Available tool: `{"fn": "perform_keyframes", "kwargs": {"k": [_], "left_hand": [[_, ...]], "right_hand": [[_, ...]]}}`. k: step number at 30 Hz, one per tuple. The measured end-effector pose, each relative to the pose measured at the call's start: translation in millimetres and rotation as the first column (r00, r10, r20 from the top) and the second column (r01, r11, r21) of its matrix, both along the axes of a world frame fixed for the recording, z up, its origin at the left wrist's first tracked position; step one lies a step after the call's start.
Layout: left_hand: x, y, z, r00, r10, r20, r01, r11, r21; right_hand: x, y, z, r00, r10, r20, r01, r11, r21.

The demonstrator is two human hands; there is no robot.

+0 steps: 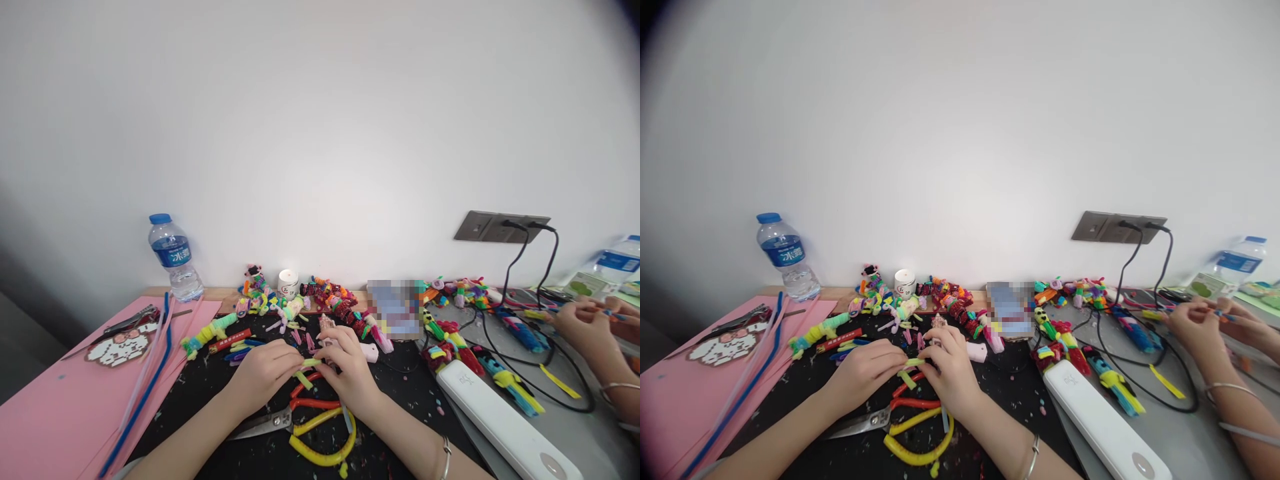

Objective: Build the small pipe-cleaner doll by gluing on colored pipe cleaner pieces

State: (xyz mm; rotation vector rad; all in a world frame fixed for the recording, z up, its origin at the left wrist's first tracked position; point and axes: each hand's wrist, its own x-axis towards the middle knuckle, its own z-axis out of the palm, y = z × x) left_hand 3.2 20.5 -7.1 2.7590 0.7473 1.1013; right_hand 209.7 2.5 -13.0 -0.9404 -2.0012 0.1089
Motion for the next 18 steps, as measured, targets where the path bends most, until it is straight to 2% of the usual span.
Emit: {"fn": "perform_keyframes", "kwargs": {"k": [6, 18], "left_hand": [[0.6, -1.7, 4.8, 0.998, -0.008, -0.064, 0.010, 0.999, 0.046], [1.0, -2.7, 3.7, 0.997, -0.001, -0.074, 0.005, 0.999, 0.050]], "right_hand": [[0.7, 1.2, -1.7, 0.999, 0.000, 0.035, -0.001, 0.999, 0.043], [0.1, -1.1, -0.4, 0.998, -0.002, 0.065, -0.003, 0.998, 0.070]]}}
